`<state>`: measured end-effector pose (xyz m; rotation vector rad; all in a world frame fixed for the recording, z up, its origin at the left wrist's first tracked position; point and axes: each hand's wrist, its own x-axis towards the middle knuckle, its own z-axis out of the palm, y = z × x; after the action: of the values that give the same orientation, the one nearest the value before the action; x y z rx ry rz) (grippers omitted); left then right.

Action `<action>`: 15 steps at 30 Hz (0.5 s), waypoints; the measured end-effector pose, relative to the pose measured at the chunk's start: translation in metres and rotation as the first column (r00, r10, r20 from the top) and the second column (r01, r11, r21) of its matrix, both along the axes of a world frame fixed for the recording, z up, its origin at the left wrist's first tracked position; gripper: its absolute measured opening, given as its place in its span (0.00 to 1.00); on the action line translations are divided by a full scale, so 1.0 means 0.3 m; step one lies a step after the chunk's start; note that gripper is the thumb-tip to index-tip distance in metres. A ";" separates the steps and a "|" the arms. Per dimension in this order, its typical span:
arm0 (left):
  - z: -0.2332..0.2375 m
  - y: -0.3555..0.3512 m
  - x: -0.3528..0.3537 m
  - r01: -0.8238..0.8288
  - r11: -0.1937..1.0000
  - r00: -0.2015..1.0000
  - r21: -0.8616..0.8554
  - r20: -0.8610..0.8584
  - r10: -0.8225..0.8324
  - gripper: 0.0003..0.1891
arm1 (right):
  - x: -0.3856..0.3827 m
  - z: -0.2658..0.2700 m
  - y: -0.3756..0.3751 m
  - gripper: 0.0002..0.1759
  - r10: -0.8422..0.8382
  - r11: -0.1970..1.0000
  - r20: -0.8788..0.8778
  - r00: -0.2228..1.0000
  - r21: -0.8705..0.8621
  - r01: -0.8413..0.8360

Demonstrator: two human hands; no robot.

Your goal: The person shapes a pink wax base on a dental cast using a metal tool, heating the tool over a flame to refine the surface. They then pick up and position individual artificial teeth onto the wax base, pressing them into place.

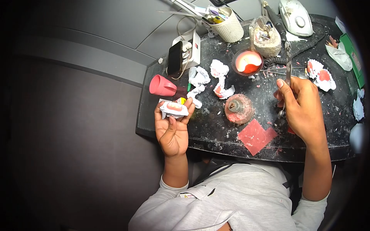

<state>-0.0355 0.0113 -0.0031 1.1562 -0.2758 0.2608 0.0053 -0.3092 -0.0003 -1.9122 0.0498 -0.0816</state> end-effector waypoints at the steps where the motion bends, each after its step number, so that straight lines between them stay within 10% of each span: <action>1: -0.002 0.002 0.000 0.009 1.000 1.000 -0.011 0.001 -0.009 0.24 | -0.001 0.002 0.000 0.20 0.000 1.000 -0.001 1.000 0.000 0.000; 15: -0.032 0.031 0.005 0.064 0.994 0.998 -0.083 0.002 -0.064 0.27 | -0.002 0.005 -0.001 0.20 -0.005 1.000 0.013 1.000 -0.014 0.005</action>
<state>-0.0342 0.0208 -0.0126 1.0632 -0.2984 0.2136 0.0046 -0.3094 0.0011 -1.9252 0.0450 -0.0978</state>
